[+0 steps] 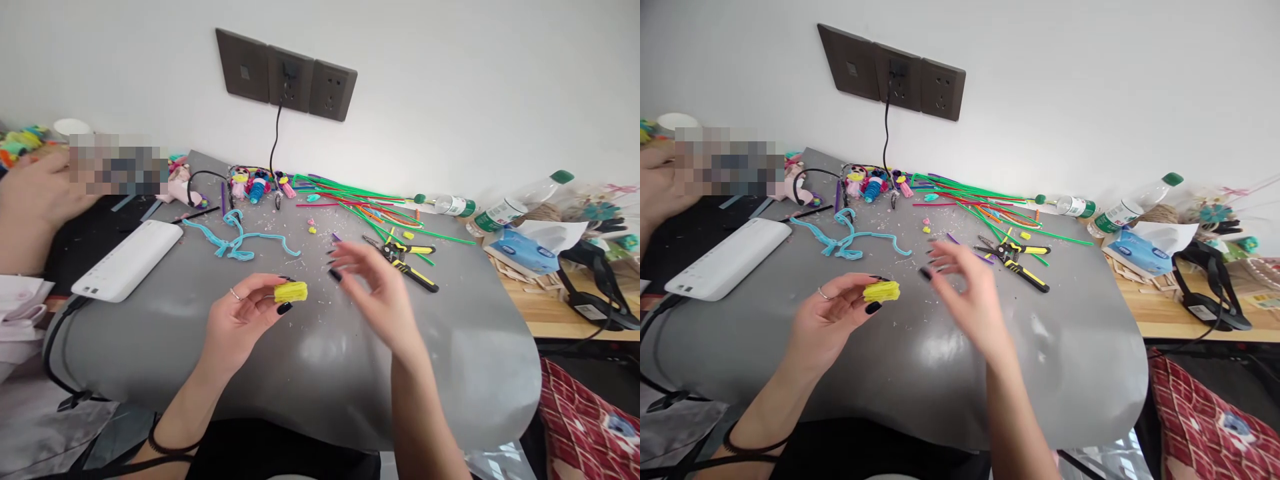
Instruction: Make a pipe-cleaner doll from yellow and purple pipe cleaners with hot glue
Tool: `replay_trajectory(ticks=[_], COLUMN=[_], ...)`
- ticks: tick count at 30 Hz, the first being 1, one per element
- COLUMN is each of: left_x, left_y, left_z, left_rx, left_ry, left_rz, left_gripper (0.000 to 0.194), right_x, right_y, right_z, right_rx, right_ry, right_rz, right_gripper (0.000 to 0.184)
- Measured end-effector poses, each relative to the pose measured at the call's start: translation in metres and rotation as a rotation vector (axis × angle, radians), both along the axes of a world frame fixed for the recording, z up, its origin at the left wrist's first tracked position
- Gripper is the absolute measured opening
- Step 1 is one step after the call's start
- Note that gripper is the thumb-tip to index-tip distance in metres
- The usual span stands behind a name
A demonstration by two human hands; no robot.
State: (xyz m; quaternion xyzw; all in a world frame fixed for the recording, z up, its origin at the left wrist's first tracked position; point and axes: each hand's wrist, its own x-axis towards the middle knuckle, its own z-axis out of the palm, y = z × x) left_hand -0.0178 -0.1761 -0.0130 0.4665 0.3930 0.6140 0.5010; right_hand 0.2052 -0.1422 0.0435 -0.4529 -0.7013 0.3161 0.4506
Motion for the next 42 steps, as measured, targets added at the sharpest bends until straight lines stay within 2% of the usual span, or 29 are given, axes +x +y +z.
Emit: replay_trajectory(ticks=[3, 7, 9, 13, 16, 21, 27, 36, 42], left_x=[0.006, 0.01, 0.012, 0.015, 0.016, 0.016, 0.015, 0.016, 0.015], left_y=[0.0, -0.002, -0.003, -0.004, -0.005, -0.008, -0.009, -0.006, -0.003], left_z=[0.0, 0.0, 0.0, 0.002, 0.004, 0.009, 0.014, 0.01, 0.014], left_rx=[0.04, 0.055, 0.071, 0.127, 0.155, 0.068, 0.085, 0.217, 0.276], left_ry=[0.039, 0.051, 0.038, 0.017, 0.022, -0.007, 0.053, 0.115, 0.159], left_rz=[0.025, 0.035, 0.015, -0.013, -0.022, -0.055, -0.008, -0.032, -0.015], left_gripper=[0.024, 0.023, 0.017, 0.014, 0.017, 0.03, 0.014, 0.025, 0.027], right_x=[-0.021, -0.034, -0.038, -0.045, -0.047, -0.048, -0.047, -0.043, -0.044], right_y=[-0.026, -0.041, -0.044, -0.045, -0.044, -0.044, -0.046, -0.046, -0.045], right_z=[-0.018, -0.033, -0.035, -0.036, -0.035, -0.036, -0.035, -0.031, -0.031], right_rx=[-0.048, 0.066, 0.051, -0.088, -0.11, -0.143, -0.171, -0.43, -0.457], right_ry=[0.099, 0.199, 0.259, 0.42, 0.5, 0.529, 0.532, 0.723, 0.808], right_rz=[0.144, 0.103, 0.065, 0.017, 0.003, -0.021, 0.025, 0.086, 0.127], right_gripper=[0.041, 0.034, 0.029, 0.023, 0.016, 0.018, 0.024, 0.021, 0.017])
